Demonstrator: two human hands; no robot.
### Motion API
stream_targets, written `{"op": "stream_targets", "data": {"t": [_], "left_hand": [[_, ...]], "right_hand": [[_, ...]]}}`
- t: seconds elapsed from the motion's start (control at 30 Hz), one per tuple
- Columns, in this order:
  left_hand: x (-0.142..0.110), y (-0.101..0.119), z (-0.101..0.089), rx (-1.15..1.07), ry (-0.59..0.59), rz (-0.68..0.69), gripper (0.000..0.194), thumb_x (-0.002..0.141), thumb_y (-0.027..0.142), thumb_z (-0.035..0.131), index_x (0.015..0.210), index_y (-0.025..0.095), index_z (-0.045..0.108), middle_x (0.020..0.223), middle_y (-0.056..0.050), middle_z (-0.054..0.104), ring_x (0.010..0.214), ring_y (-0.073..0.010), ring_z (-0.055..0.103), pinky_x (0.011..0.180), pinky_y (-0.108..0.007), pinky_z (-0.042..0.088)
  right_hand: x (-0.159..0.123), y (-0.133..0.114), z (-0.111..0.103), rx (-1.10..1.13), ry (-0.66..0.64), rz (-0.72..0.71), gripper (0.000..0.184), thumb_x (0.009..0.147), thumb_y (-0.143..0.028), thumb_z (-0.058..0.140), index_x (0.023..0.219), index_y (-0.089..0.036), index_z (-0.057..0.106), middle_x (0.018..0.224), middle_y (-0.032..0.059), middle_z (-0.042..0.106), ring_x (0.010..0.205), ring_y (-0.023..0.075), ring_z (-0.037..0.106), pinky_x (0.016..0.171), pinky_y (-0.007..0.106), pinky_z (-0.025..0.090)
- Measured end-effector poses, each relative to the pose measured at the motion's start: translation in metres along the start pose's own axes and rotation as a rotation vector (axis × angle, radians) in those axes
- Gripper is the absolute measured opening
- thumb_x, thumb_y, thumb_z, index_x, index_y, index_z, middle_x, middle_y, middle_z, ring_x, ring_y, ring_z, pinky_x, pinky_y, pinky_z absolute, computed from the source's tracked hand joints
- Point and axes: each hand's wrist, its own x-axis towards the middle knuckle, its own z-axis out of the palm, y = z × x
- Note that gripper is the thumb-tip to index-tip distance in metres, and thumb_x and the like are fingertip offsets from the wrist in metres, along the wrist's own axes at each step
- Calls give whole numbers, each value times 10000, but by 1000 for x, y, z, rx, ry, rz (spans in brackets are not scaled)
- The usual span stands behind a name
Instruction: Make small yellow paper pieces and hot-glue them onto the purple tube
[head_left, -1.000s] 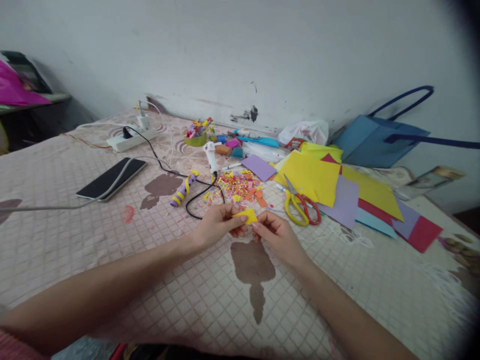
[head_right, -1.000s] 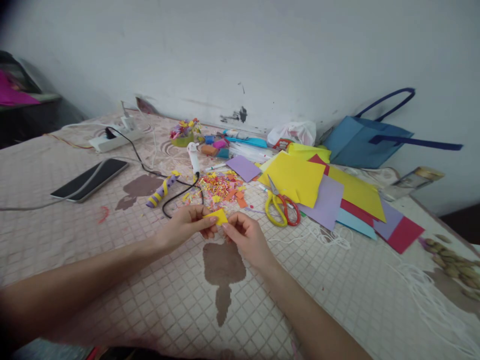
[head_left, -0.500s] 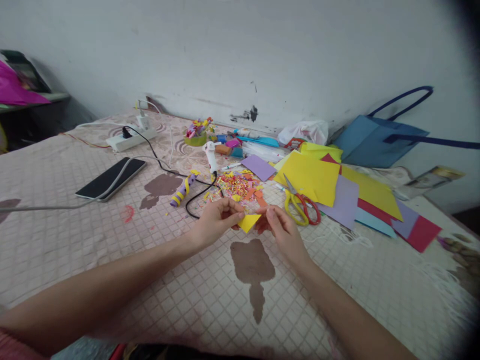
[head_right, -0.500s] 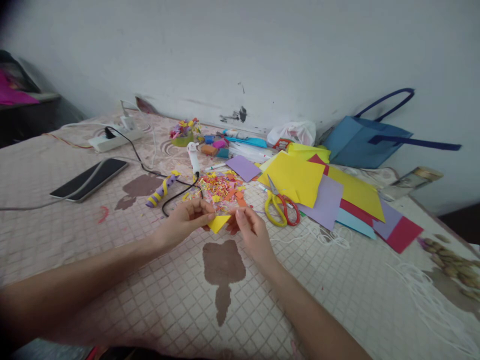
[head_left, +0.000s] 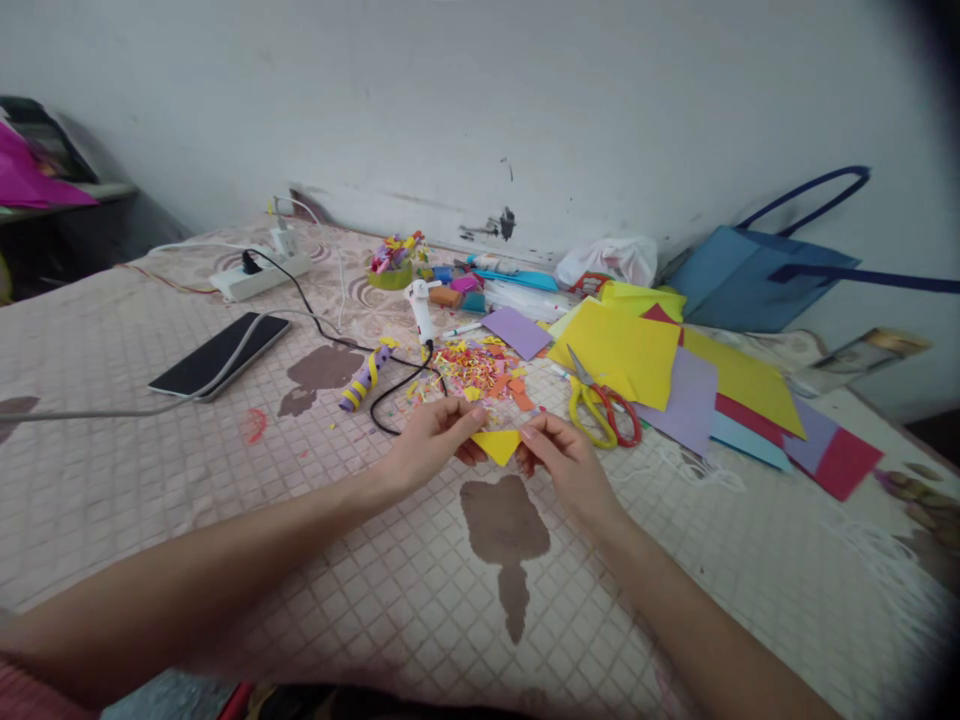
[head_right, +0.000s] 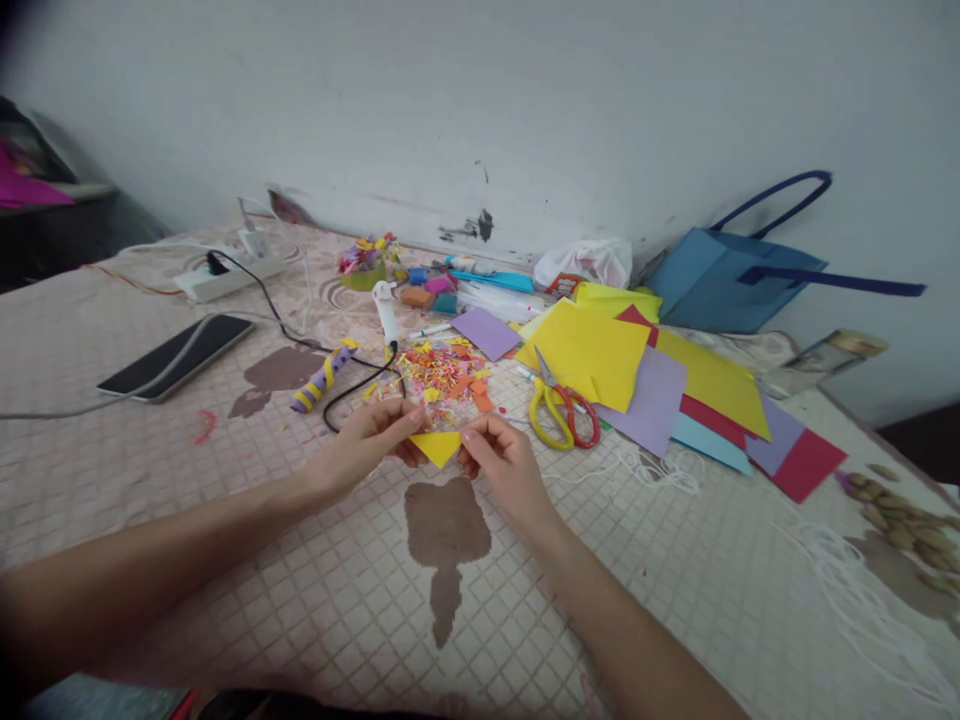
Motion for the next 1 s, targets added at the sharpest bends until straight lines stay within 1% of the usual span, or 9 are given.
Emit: {"op": "stream_targets", "data": {"t": [0.2,0.3,0.4,0.5,0.6,0.77,0.83,0.9,1.0], "left_hand": [[0,-1,-2,4,-28,32,249,746,322,679,785,123,536,593,19,595,470,-65,552,481,-180,449],[1,-1,-2,0,-34,15,195,823,310,580,798,127,519,597,10,598,501,-73,573,521,-192,468],[0,-3,-2,-2,-102,39,148,864,269,483,864,129,528,702,-25,634,608,-103,622,591,-231,503],[0,-8,-4,96,-161,168,182,823,229,520,978,136,539,872,-58,645,740,-136,636,645,-267,520],[-1,-12,-5,306,-91,329,256,776,215,589,1019,146,550,972,-73,635,803,-144,620,698,-279,522],[-3,-10,-6,487,-50,461,171,782,169,564,946,154,607,913,-46,643,808,-129,605,699,-240,504],[-3,-9,-6,539,-50,441,112,804,188,543,867,150,628,822,-29,642,732,-114,591,654,-221,484],[-2,-9,-6,539,-41,374,145,828,243,531,799,138,626,740,-21,627,655,-105,570,597,-211,464],[0,-10,-6,400,-38,254,216,826,319,549,761,122,609,690,-24,616,613,-108,568,551,-209,455]], "right_hand": [[0,0,0,21,25,5,200,826,-313,588,679,-182,556,584,-30,550,511,92,493,501,227,395],[0,-1,1,46,51,26,204,815,-320,599,671,-180,560,576,-29,550,506,92,490,497,228,391],[1,-1,0,107,101,49,214,805,-323,611,656,-179,559,564,-33,541,502,83,477,487,214,378],[1,-2,-1,143,127,68,224,802,-322,613,641,-178,555,560,-36,537,500,75,466,482,202,371],[1,-1,-1,136,109,89,220,799,-317,617,637,-179,557,557,-36,543,500,75,471,481,200,371],[0,2,2,103,67,88,220,815,-319,608,653,-181,557,562,-37,547,493,74,480,469,198,368],[0,3,2,102,38,72,224,839,-344,585,685,-182,566,584,-36,551,503,75,492,479,199,382],[-1,3,3,127,-4,62,208,857,-379,560,771,-191,587,642,-30,570,537,83,519,498,205,407],[-1,5,4,178,-84,56,182,826,-377,603,914,-218,581,772,-19,609,614,100,567,531,218,449]]}}
